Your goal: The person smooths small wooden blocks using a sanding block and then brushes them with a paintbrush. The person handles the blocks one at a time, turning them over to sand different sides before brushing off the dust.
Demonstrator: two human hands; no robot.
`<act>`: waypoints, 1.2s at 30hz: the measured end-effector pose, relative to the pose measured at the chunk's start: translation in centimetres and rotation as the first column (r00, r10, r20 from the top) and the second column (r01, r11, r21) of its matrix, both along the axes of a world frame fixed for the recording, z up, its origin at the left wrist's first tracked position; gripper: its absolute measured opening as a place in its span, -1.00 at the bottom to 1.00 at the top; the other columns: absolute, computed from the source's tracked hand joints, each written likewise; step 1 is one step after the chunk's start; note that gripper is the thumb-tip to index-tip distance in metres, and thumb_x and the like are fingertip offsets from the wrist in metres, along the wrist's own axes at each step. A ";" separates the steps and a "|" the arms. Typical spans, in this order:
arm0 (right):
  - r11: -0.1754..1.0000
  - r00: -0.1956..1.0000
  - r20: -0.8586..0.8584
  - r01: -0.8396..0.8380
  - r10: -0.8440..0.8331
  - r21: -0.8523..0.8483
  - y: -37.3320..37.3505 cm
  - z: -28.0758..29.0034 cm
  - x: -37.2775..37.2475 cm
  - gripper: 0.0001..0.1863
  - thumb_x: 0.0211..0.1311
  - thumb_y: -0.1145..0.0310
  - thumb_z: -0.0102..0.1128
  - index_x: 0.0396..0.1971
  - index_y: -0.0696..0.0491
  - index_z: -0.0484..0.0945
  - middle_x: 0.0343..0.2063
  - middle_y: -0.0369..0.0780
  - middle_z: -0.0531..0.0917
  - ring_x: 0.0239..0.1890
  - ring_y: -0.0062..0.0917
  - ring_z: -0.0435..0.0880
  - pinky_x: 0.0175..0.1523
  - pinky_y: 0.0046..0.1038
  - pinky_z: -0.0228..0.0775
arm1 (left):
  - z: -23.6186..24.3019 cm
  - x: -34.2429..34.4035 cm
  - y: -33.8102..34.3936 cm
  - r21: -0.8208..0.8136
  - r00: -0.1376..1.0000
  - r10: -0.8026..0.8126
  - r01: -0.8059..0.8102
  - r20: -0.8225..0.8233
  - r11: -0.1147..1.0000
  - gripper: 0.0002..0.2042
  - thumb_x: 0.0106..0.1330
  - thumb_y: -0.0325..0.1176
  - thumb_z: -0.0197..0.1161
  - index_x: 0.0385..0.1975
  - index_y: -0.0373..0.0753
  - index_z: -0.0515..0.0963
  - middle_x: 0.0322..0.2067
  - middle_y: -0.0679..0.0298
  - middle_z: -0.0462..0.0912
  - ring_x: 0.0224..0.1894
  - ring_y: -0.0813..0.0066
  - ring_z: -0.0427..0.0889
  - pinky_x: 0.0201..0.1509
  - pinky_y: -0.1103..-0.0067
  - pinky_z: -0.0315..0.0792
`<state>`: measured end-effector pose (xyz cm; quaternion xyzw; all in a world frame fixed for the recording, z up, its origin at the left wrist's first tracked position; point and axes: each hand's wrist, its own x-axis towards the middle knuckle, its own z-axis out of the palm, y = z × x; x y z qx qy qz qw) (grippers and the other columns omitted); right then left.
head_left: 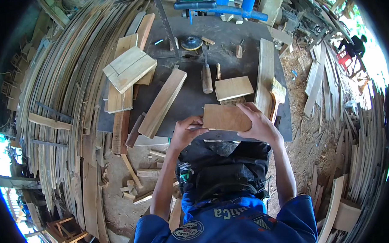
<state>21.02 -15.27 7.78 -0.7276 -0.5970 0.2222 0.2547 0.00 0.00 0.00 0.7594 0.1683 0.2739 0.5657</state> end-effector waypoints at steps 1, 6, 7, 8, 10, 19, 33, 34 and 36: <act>0.999 0.999 0.032 -0.010 0.009 0.031 0.5 0.0 0.3 -0.12 -0.36 0.38 0.34 0.14 0.11 0.18 0.01 -0.06 0.32 0.06 -0.24 0.36 0.17 -0.39 0.20 | 0.1 0.2 0.4 0.023 1.000 0.011 -0.012 0.022 1.000 -0.77 -0.02 -0.59 0.30 -0.34 -0.35 0.46 -0.23 0.15 0.58 -0.24 0.46 0.60 -0.16 0.60 0.52; 0.997 0.996 0.051 -0.078 0.077 0.021 2.2 -0.4 1.6 -0.10 -0.40 0.37 0.35 0.14 0.13 0.18 0.02 -0.06 0.32 0.04 -0.25 0.38 0.16 -0.38 0.23 | -0.4 0.8 0.6 -0.021 0.998 0.069 -0.069 -0.001 0.997 -0.79 -0.02 -0.58 0.31 -0.38 -0.41 0.45 -0.25 0.13 0.59 -0.24 0.48 0.59 -0.15 0.58 0.52; 0.996 0.995 0.055 -0.086 0.085 0.017 2.3 -0.7 1.7 -0.09 -0.40 0.36 0.35 0.14 0.13 0.18 0.03 -0.06 0.31 0.04 -0.25 0.38 0.16 -0.38 0.23 | -0.8 0.8 0.2 -0.008 0.995 0.098 -0.098 -0.012 0.995 -0.78 -0.02 -0.58 0.31 -0.38 -0.41 0.45 -0.25 0.12 0.59 -0.23 0.47 0.59 -0.14 0.58 0.52; 0.995 0.994 0.060 -0.094 0.093 0.013 2.5 -0.9 1.8 -0.09 -0.40 0.36 0.35 0.14 0.13 0.18 0.04 -0.05 0.31 0.05 -0.25 0.38 0.16 -0.39 0.23 | -1.1 0.8 0.1 0.005 0.992 0.126 -0.126 -0.022 0.992 -0.78 -0.02 -0.58 0.31 -0.38 -0.42 0.45 -0.25 0.12 0.59 -0.23 0.47 0.59 -0.14 0.58 0.52; 0.996 0.992 0.096 -0.086 0.083 0.035 2.1 -1.6 2.0 -0.09 -0.40 0.37 0.35 0.14 0.13 0.18 0.05 -0.05 0.30 0.05 -0.26 0.38 0.17 -0.39 0.22 | -0.6 1.0 -0.3 0.010 0.991 0.132 -0.132 -0.029 0.991 -0.81 -0.03 -0.59 0.31 -0.41 -0.42 0.47 -0.24 0.11 0.59 -0.22 0.46 0.59 -0.14 0.59 0.52; 0.999 0.997 0.064 -0.037 0.038 -0.012 1.5 -1.1 1.7 -0.12 -0.39 0.35 0.36 0.11 0.19 0.21 0.03 -0.03 0.31 0.05 -0.23 0.37 0.16 -0.39 0.21 | -1.2 0.8 -0.4 0.092 0.985 0.154 -0.161 0.073 0.983 -0.90 -0.07 -0.63 0.31 -0.54 -0.38 0.55 -0.24 0.09 0.57 -0.24 0.42 0.59 -0.19 0.61 0.53; 1.000 0.999 0.049 0.004 -0.003 -0.021 1.3 -1.5 1.3 -0.14 -0.43 0.45 0.36 0.09 0.16 0.24 0.01 -0.04 0.34 -0.02 -0.19 0.43 0.10 -0.39 0.30 | 0.4 2.2 4.0 -0.114 0.991 0.132 -0.132 -0.012 0.985 -0.86 0.17 -0.52 0.14 -0.28 -0.30 0.55 -0.37 0.22 0.59 -0.34 0.56 0.57 -0.27 0.66 0.45; 1.000 0.998 0.059 0.004 -0.002 -0.022 1.1 -1.5 1.3 -0.14 -0.42 0.44 0.35 0.09 0.17 0.23 0.00 -0.03 0.35 -0.01 -0.19 0.42 0.11 -0.39 0.28 | 0.7 4.4 5.2 -0.224 0.980 0.197 -0.184 0.037 0.957 -0.83 0.21 -0.50 0.11 -0.22 -0.28 0.54 -0.33 0.22 0.58 -0.30 0.56 0.57 -0.23 0.66 0.44; 1.000 0.996 0.083 -0.015 0.015 -0.004 1.2 -1.7 1.6 -0.15 -0.40 0.41 0.33 0.09 0.17 0.23 -0.03 -0.01 0.37 0.01 -0.18 0.39 0.12 -0.38 0.25 | -0.1 8.5 7.7 -0.025 0.936 0.338 -0.342 -0.096 0.939 -0.81 0.19 -0.43 0.13 -0.23 -0.32 0.53 -0.50 0.24 0.61 -0.40 0.62 0.58 -0.33 0.64 0.45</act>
